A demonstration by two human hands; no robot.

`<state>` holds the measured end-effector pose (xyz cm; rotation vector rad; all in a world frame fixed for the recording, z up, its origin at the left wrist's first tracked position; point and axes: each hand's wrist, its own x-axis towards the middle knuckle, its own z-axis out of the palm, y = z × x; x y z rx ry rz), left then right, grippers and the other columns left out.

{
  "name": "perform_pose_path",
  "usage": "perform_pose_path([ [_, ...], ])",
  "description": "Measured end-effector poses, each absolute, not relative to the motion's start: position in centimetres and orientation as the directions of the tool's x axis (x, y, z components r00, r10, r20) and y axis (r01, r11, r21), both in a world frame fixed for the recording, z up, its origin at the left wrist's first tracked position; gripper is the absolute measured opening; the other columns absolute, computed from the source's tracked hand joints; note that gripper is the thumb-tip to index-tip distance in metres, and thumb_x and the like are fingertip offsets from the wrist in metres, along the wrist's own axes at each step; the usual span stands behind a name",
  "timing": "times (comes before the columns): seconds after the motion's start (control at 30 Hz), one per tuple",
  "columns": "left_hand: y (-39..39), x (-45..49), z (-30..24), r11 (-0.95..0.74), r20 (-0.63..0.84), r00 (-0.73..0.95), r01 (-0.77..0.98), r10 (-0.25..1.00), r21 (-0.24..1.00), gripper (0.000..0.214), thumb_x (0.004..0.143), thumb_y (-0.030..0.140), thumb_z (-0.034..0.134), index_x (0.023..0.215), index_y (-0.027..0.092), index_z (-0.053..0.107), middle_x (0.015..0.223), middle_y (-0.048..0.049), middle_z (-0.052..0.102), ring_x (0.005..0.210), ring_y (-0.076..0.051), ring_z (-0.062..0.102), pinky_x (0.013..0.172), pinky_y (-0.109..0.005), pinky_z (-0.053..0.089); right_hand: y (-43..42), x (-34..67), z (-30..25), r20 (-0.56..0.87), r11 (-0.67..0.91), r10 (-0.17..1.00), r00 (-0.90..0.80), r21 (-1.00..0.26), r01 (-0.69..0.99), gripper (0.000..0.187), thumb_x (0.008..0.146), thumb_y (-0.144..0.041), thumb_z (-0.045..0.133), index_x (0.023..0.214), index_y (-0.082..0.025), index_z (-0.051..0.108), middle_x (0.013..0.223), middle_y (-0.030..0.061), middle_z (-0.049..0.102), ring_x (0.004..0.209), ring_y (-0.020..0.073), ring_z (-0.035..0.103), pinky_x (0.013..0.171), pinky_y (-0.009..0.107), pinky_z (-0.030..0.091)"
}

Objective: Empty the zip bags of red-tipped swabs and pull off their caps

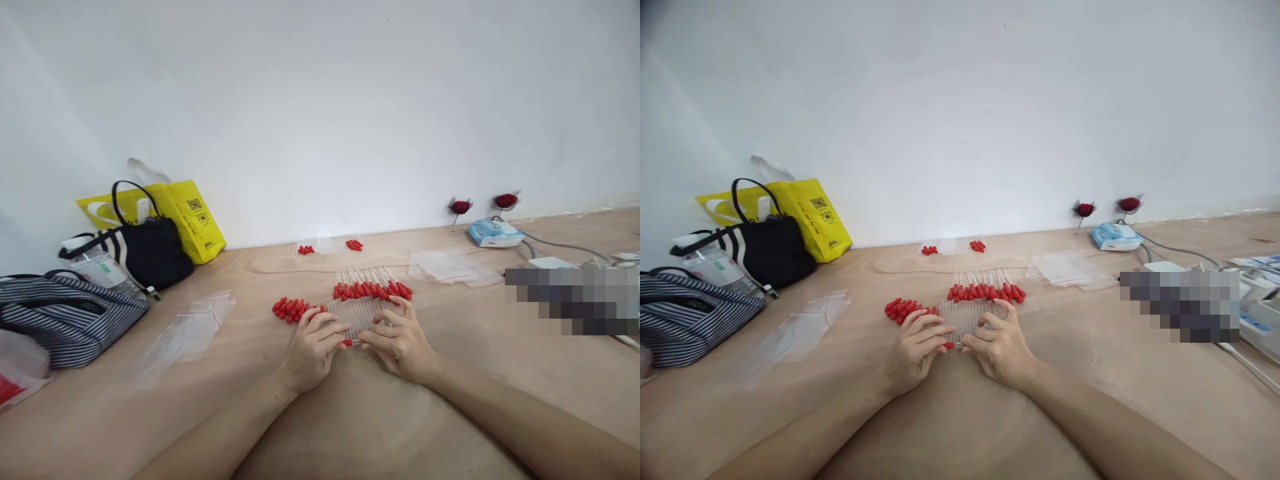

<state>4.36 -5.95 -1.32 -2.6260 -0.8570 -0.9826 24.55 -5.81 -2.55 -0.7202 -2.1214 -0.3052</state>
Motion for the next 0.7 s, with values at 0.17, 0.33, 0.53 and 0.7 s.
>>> perform_pose_path([
  [0.17, -6.2, 4.4, -1.0, -0.818, 0.649, 0.621, 0.576, 0.440, 0.004, 0.016, 0.080, 0.014, 0.046, 0.078, 0.021, 0.060, 0.090, 0.0019, 0.067, 0.087, -0.016, 0.053, 0.087, -0.039, 0.034, -5.7, 24.6, -2.8, 0.798, 0.818, 0.371, -0.475, -0.039, 0.574, 0.012, 0.080, -0.026, 0.050, 0.083, -0.026, 0.062, 0.057, -0.0051, 0.061, 0.072, 0.0121, 0.051, 0.093, 0.044, 0.019],
  [0.33, -6.3, 4.4, -0.9, -0.811, 0.637, 0.623, 0.585, 0.454, 0.007, 0.017, 0.081, 0.015, 0.044, 0.079, 0.022, 0.060, 0.087, 0.0004, 0.068, 0.085, -0.016, 0.055, 0.087, -0.040, 0.033, -5.7, 24.7, -2.7, 0.780, 0.819, 0.391, -0.488, -0.054, 0.572, 0.015, 0.081, -0.025, 0.048, 0.084, -0.025, 0.063, 0.057, -0.0039, 0.061, 0.074, 0.0130, 0.051, 0.091, 0.043, 0.022],
  [0.53, -6.1, 3.1, -1.2, -0.788, 0.687, 0.534, 0.609, 0.492, 0.091, 0.016, 0.082, 0.018, 0.044, 0.083, 0.020, 0.060, 0.086, -0.0025, 0.066, 0.084, -0.017, 0.053, 0.081, -0.036, 0.039, -5.5, 26.4, -3.1, 0.750, 0.717, 0.513, -0.417, -0.107, 0.689, 0.019, 0.082, -0.025, 0.046, 0.083, -0.024, 0.064, 0.060, -0.0018, 0.061, 0.071, 0.0124, 0.052, 0.086, 0.037, 0.026],
  [0.7, -5.8, 2.6, -1.8, -0.771, 0.687, 0.461, 0.593, 0.561, 0.231, 0.017, 0.084, 0.020, 0.044, 0.091, 0.019, 0.059, 0.083, -0.0059, 0.057, 0.078, -0.014, 0.052, 0.070, -0.026, 0.045, -5.0, 27.0, -3.5, 0.696, 0.598, 0.650, -0.305, -0.222, 0.770, 0.024, 0.085, -0.031, 0.042, 0.089, -0.024, 0.065, 0.064, -0.0006, 0.064, 0.060, 0.0092, 0.054, 0.074, 0.029, 0.028],
])
